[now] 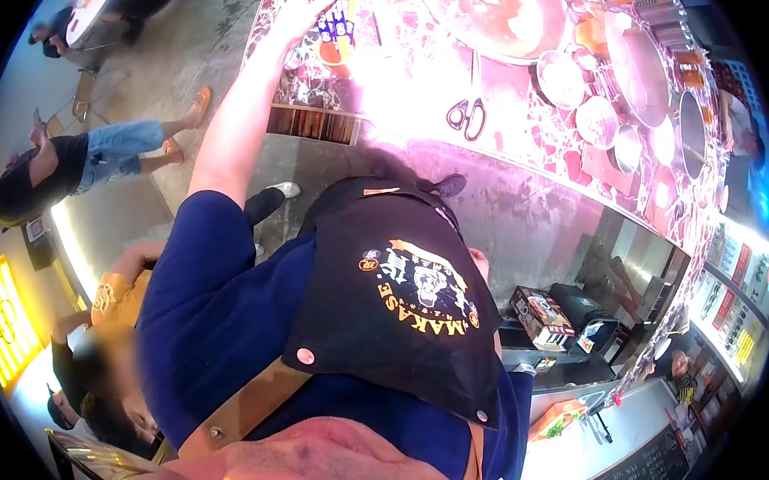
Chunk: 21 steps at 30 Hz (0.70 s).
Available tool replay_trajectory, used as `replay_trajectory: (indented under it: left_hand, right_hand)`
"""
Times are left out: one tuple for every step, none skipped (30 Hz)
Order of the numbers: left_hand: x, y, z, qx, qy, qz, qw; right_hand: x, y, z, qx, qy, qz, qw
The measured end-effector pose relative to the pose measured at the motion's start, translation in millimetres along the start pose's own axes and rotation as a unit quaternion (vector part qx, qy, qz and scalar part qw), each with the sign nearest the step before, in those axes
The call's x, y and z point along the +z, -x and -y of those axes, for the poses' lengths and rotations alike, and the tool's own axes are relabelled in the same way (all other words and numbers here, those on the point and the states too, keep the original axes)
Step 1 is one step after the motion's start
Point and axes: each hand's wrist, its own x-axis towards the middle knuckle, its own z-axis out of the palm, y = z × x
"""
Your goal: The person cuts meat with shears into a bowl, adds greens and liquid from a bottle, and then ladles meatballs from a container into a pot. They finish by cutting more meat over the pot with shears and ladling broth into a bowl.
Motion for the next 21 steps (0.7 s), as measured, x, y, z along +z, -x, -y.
replay_trajectory:
  left_hand:
    - [3,-6,9,0.0,0.045,0.011,0.999]
    - [5,-9,15,0.001,0.047,0.011,0.999]
    - [7,-10,17,0.003,0.089,0.014,0.996]
    - [8,-11,20,0.005,0.131,0.017,0.991]
    - [9,-11,22,0.001,0.17,0.03,0.985]
    - [9,-10,22,0.001,0.169,0.029,0.985]
    - [8,-8,22,0.0,0.194,0.035,0.98]
    - [8,-7,21,-0.001,0.218,0.04,0.975]
    - [7,-5,20,0.0,0.217,0.039,0.975]
    - [7,-4,19,-0.001,0.216,0.027,0.976]
    - [6,-1,17,-0.003,0.214,0.014,0.977]
    - [5,4,15,-0.005,0.212,0.001,0.977]
    - [2,14,0,-0.031,0.214,-0.003,0.976]
    - [0,11,6,-0.031,0.214,-0.005,0.976]
    - [-3,5,18,-0.035,0.178,-0.019,0.983]
    - [-6,4,24,-0.039,0.141,-0.033,0.989]
    - [-7,5,30,-0.039,0.14,-0.033,0.989]
    - [-8,8,29,0.011,0.166,-0.027,0.986]
    - [-9,10,28,0.061,0.191,-0.021,0.979]
    - [-9,13,27,0.061,0.19,-0.02,0.98]
    - [-10,18,23,0.05,0.19,-0.038,0.98]
  right_hand:
    - [0,-1,1,0.003,0.005,-0.003,1.0]
    - [0,-2,2,0.003,0.01,-0.006,1.0]
    - [-1,-3,3,0.005,0.014,-0.008,1.0]
    - [-2,-4,5,0.007,0.019,-0.008,1.0]
    - [0,-5,6,0.008,0.023,-0.009,1.0]
    - [0,-9,4,0.008,0.028,-0.009,1.0]
    - [1,-14,3,0.008,0.028,-0.008,1.0]
    - [4,-21,1,-0.006,0.03,-0.012,0.999]
    - [6,-26,1,-0.019,0.032,-0.016,0.999]
    - [6,-31,1,-0.02,0.033,-0.015,0.999]
    - [7,-35,2,-0.024,0.037,-0.016,0.999]
    - [10,-34,6,-0.028,0.042,-0.017,0.999]
    - [12,-32,11,-0.028,0.043,-0.016,0.999]
    - [15,-30,15,-0.026,0.033,-0.014,0.999]
    - [18,-26,21,-0.023,0.022,-0.013,0.999]
    - [19,-26,22,-0.023,0.022,-0.013,0.999]
    - [19,-25,23,-0.021,0.02,-0.011,1.0]
    - [20,-24,24,-0.018,0.019,-0.01,1.0]
    - [21,-23,25,-0.018,0.018,-0.01,1.0]
    - [21,-21,25,-0.017,0.022,-0.015,1.0]
    - [20,-23,23,-0.016,0.026,-0.019,0.999]
